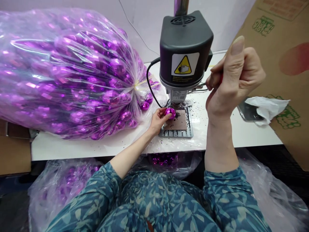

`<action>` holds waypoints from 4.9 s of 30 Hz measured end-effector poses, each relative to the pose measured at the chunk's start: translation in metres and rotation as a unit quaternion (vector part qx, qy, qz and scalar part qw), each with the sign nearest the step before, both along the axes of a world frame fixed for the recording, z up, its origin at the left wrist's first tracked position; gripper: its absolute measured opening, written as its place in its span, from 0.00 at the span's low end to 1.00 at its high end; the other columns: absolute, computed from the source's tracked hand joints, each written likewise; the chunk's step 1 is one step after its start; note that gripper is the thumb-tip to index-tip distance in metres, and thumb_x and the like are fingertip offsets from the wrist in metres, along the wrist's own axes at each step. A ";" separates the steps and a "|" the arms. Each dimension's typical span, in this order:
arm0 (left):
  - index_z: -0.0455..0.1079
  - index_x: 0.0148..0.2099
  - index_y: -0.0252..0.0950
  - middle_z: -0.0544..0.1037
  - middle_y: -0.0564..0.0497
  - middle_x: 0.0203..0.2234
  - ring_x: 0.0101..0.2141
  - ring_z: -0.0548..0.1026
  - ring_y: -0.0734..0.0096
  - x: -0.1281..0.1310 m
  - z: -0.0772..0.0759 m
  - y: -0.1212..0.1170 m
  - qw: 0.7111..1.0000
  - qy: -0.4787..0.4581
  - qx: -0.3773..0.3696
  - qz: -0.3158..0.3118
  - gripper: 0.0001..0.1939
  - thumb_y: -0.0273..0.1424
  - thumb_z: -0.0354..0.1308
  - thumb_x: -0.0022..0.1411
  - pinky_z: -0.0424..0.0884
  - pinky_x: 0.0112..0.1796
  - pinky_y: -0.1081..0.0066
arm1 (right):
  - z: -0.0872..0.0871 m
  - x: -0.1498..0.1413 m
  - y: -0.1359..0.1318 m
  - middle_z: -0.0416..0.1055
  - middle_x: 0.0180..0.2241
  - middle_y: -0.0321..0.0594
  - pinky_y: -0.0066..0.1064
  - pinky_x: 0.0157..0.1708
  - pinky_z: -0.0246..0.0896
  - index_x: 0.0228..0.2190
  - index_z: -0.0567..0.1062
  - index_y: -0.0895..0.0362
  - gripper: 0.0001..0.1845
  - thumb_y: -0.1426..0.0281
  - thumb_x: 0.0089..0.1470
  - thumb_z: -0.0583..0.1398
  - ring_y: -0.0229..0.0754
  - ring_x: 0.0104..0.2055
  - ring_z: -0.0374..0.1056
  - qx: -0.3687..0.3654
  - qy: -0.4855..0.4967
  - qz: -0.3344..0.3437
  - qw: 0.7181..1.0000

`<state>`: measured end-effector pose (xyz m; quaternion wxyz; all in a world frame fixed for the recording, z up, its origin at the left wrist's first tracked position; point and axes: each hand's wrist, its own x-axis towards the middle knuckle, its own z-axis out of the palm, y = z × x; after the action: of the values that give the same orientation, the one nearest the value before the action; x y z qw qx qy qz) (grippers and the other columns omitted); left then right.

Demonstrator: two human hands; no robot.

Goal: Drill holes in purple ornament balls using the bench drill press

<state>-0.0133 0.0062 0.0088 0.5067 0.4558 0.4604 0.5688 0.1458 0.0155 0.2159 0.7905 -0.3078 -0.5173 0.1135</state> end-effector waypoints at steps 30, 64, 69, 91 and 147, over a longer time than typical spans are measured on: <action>0.67 0.60 0.38 0.80 0.39 0.56 0.55 0.81 0.54 0.010 -0.015 -0.009 0.981 0.116 0.127 -0.093 0.35 0.46 0.76 0.59 0.75 0.59 0.53 | -0.029 -0.001 -0.018 0.53 0.13 0.31 0.31 0.20 0.47 0.16 0.64 0.57 0.33 0.48 0.65 0.55 0.27 0.16 0.53 0.054 0.043 0.010 0.998; 0.68 0.58 0.37 0.81 0.38 0.55 0.56 0.81 0.52 0.012 -0.009 -0.009 0.979 0.118 0.138 -0.088 0.33 0.45 0.76 0.59 0.75 0.60 0.51 | -0.063 0.003 0.005 0.47 0.13 0.29 0.22 0.17 0.45 0.18 0.57 0.60 0.29 0.60 0.68 0.55 0.23 0.14 0.48 0.234 0.020 0.016 0.972; 0.70 0.56 0.37 0.82 0.41 0.51 0.52 0.82 0.55 0.011 -0.008 -0.011 0.977 0.149 0.150 -0.027 0.31 0.47 0.75 0.59 0.77 0.55 0.55 | 0.001 -0.001 0.004 0.51 0.14 0.27 0.24 0.17 0.42 0.17 0.62 0.58 0.35 0.42 0.55 0.61 0.23 0.14 0.50 0.000 0.043 0.050 0.998; 0.75 0.59 0.34 0.76 0.30 0.60 0.58 0.75 0.45 -0.066 0.023 -0.016 0.782 0.609 0.122 0.056 0.22 0.18 0.46 0.72 0.73 0.54 0.50 | 0.007 0.002 0.018 0.50 0.13 0.28 0.26 0.16 0.37 0.18 0.64 0.60 0.35 0.40 0.50 0.60 0.23 0.13 0.48 0.024 0.054 0.053 0.997; 0.73 0.57 0.37 0.80 0.39 0.54 0.55 0.80 0.51 0.002 -0.004 -0.005 0.975 0.181 0.099 -0.079 0.31 0.40 0.78 0.55 0.74 0.59 0.50 | 0.005 0.000 0.007 0.55 0.14 0.26 0.23 0.19 0.43 0.19 0.64 0.61 0.31 0.47 0.51 0.61 0.20 0.15 0.51 0.040 0.057 0.076 0.995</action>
<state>-0.0111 0.0015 0.0049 0.4110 0.6339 0.4482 0.4779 0.1456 0.0221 0.2210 0.8195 -0.2288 -0.4973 0.1695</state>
